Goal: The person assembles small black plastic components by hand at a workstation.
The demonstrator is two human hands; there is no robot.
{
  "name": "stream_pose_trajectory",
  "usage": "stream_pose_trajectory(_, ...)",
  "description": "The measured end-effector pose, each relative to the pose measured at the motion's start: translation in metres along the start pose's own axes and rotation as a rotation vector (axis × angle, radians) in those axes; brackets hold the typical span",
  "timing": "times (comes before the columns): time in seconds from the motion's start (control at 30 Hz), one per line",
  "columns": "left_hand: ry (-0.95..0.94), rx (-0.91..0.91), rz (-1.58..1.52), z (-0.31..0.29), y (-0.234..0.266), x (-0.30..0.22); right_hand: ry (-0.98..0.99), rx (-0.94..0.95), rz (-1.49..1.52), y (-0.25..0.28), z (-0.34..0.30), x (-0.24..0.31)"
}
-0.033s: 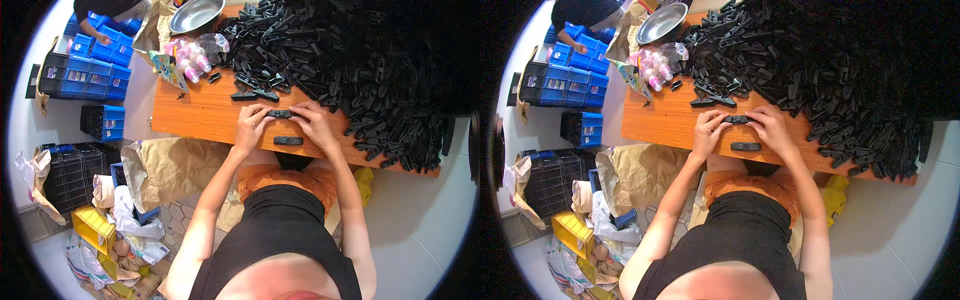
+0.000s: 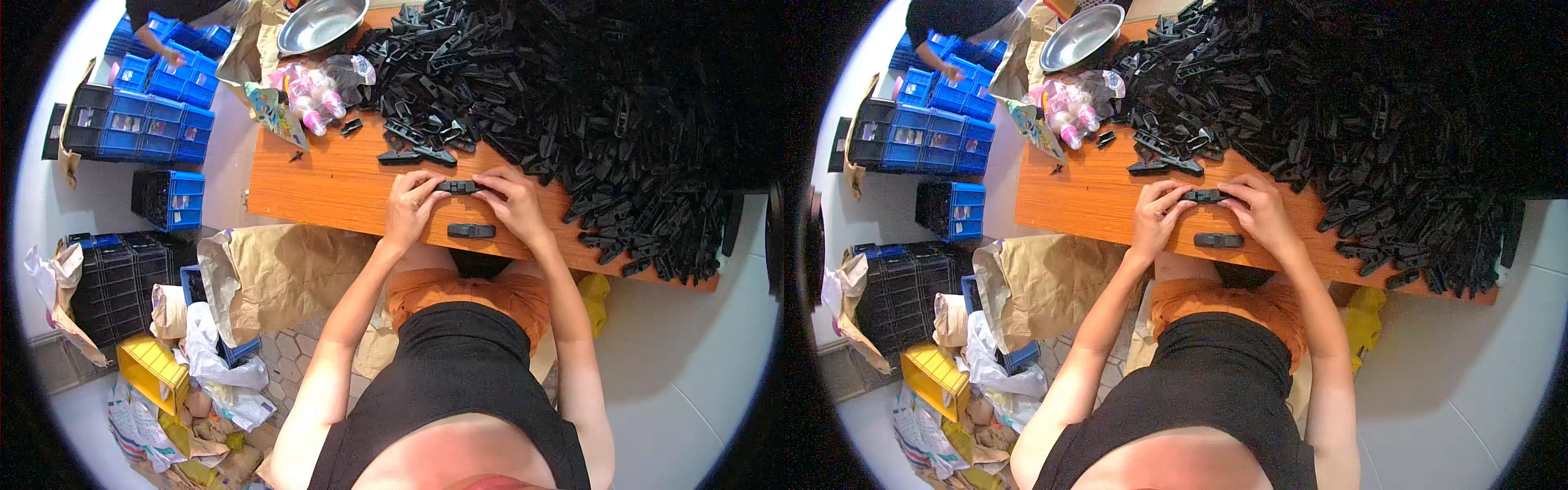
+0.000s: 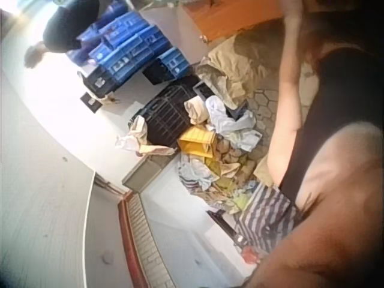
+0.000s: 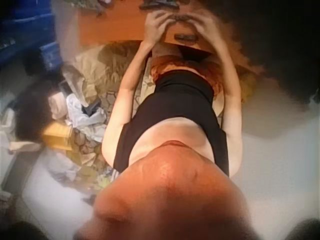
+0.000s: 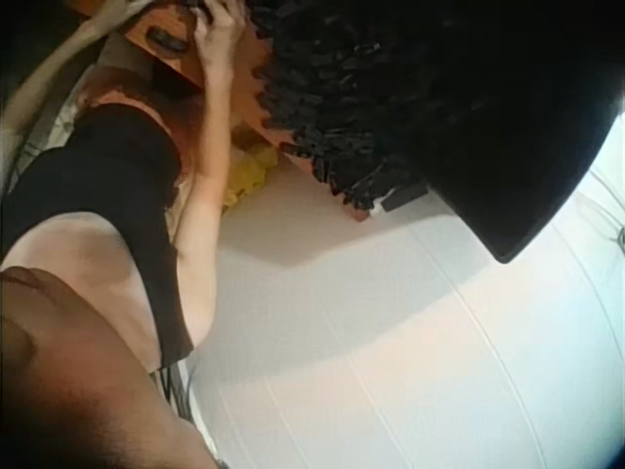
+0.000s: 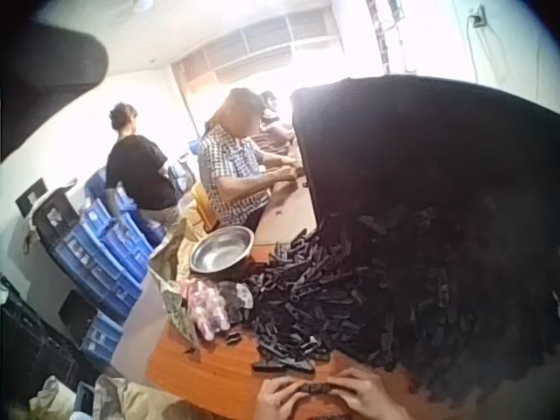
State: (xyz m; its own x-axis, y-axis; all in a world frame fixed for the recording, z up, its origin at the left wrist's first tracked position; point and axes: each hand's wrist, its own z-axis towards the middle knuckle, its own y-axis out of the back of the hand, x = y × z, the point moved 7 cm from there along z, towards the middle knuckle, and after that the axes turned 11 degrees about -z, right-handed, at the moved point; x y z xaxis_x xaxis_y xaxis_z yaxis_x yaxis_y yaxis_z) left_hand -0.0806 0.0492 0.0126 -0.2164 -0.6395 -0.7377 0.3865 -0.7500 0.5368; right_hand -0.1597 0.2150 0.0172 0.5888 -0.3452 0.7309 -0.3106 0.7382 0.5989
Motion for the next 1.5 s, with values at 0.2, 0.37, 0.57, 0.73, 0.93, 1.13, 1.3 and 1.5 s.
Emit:
stream_pose_trajectory(0.2,0.087,0.051,-0.111,0.0,-0.01,0.003,0.043,0.036,0.067,-0.016,0.004,0.0)
stream_pose_trajectory(0.37,0.051,0.036,-0.098,0.002,-0.005,-0.002,0.03,0.081,0.04,-0.007,0.01,0.009)
stream_pose_trajectory(0.57,-0.041,-0.12,0.04,0.029,0.006,-0.023,-0.098,0.015,0.021,0.003,0.038,0.007)
stream_pose_trajectory(0.73,-0.026,0.002,0.102,0.032,-0.014,-0.013,0.079,-0.06,-0.433,-0.019,0.05,0.012)
stream_pose_trajectory(0.93,-0.01,0.022,0.086,0.023,-0.01,-0.015,0.151,-0.122,-0.5,-0.018,0.044,0.018)
stream_pose_trajectory(1.13,0.021,-0.008,0.052,0.005,-0.01,-0.017,0.142,-0.122,-0.475,-0.014,0.025,0.015)
stream_pose_trajectory(1.3,-0.019,-0.074,-0.005,-0.006,0.001,-0.029,0.158,-0.168,-0.366,0.0,0.015,0.014)
stream_pose_trajectory(1.5,0.15,-0.172,-0.154,-0.019,0.013,-0.003,-0.206,-0.171,-0.021,0.015,0.006,-0.006)
